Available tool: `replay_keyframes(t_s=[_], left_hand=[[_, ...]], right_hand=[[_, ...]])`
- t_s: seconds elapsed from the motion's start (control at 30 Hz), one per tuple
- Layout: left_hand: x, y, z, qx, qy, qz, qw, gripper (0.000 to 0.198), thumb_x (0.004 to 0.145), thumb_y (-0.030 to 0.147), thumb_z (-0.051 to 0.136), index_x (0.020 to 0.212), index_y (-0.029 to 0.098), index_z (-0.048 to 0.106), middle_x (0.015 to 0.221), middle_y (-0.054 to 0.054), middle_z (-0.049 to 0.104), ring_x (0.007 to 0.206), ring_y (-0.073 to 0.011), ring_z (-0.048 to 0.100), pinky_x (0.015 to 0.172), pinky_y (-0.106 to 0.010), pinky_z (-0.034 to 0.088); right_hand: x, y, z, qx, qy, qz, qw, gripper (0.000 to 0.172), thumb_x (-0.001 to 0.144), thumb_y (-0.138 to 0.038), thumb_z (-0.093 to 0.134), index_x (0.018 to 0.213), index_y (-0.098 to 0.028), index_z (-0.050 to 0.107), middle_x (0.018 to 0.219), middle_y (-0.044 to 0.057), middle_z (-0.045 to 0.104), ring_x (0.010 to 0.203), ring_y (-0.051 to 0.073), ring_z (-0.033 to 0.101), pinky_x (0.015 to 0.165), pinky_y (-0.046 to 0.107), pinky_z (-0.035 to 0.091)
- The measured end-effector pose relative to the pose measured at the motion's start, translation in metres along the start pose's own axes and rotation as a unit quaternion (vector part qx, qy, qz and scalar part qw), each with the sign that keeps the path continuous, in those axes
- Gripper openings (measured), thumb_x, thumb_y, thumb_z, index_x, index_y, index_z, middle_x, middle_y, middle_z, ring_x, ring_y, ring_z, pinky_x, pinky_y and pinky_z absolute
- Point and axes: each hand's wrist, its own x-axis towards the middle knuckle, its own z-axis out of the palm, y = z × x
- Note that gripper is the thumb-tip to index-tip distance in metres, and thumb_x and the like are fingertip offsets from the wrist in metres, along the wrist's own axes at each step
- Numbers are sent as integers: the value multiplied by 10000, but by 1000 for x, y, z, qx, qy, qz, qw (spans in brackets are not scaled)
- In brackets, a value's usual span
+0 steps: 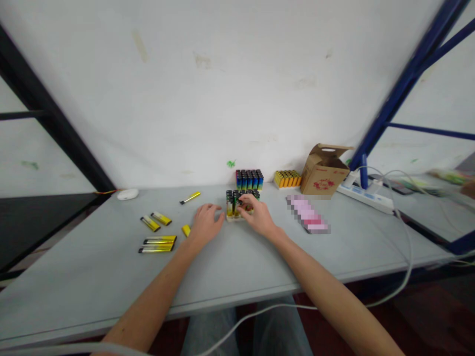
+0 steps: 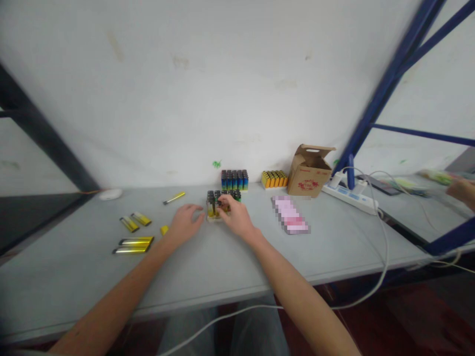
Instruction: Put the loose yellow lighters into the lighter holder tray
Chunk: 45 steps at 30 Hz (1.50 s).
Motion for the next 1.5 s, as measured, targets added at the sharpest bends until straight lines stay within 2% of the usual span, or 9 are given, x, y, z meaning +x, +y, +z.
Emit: replay_keyframes(t_s=[0.17, 0.3, 0.4, 0.5, 0.67, 0.87, 1.07, 1.27, 1.5], left_hand=[[0, -2, 1, -2, 5, 6, 1000, 327, 882, 353, 469, 1070, 157, 651, 1089, -125, 644, 1093, -277, 553, 1010, -428, 418], [0, -2, 1, -8, 8, 19, 1000, 306, 877, 348, 473, 1046, 165, 651, 1074, -118, 649, 1070, -270, 563, 1015, -421, 416], [0, -2, 2, -13, 8, 19, 1000, 304, 876, 350, 473, 1042, 165, 647, 1074, -118, 648, 1074, -267, 563, 1025, -425, 411], [1, -3, 2, -21, 17, 20, 999, 294, 875, 346, 470, 1041, 173, 640, 1067, -109, 648, 1071, -259, 568, 1030, -423, 411], [9, -13, -6, -33, 40, 13, 999, 299, 868, 332, 469, 1058, 160, 621, 1081, -112, 642, 1095, -246, 571, 1038, -394, 413], [16, -34, -27, 67, 81, -61, 993, 384, 879, 313, 428, 1171, 116, 579, 1198, -169, 599, 1157, -298, 539, 1020, -440, 419], [23, -58, -32, 134, 30, -125, 983, 465, 867, 321, 437, 1280, 130, 535, 1342, -191, 536, 1304, -364, 413, 1032, -561, 379], [26, -66, -27, 127, -18, -132, 983, 413, 866, 332, 444, 1214, 179, 606, 1340, -160, 566, 1349, -399, 363, 1040, -671, 289], [21, -43, -34, 111, -68, -29, 991, 311, 850, 248, 458, 1070, 198, 672, 1109, -108, 698, 1051, -291, 630, 967, -442, 443]], right_hand=[[-1, -4, -1, -98, 21, -78, 992, 258, 879, -214, 529, 1115, -215, 634, 1103, 100, 643, 1011, 218, 588, 912, 377, 465], [-2, -7, -3, -235, 78, -118, 962, 265, 871, -197, 534, 1085, -222, 689, 1193, 116, 602, 1206, 277, 473, 1031, 464, 383], [-2, -7, -5, -288, 79, -134, 945, 297, 853, -191, 547, 1109, -224, 694, 1307, 114, 541, 1327, 309, 354, 1080, 507, 328], [-1, -5, -8, -281, 55, -132, 949, 353, 839, -200, 548, 1172, -217, 664, 1368, 122, 492, 1360, 310, 316, 1097, 521, 319], [4, 2, -13, -240, 68, -94, 964, 408, 833, -227, 535, 1232, -174, 605, 1319, 140, 518, 1283, 286, 412, 1107, 487, 338], [5, 8, -11, -235, 83, -45, 968, 393, 829, -263, 547, 1200, -144, 603, 1271, 166, 535, 1242, 306, 435, 1096, 499, 344], [4, 7, -10, -222, 85, -43, 970, 386, 849, -277, 523, 1203, -138, 587, 1282, 175, 521, 1245, 301, 434, 1096, 490, 346], [4, 8, -9, -215, 89, -38, 972, 375, 859, -281, 518, 1199, -137, 582, 1289, 173, 512, 1245, 297, 443, 1099, 469, 350], [3, 8, -8, -204, 88, -22, 975, 368, 869, -291, 516, 1204, -151, 577, 1305, 164, 502, 1257, 294, 441, 1099, 477, 351]])
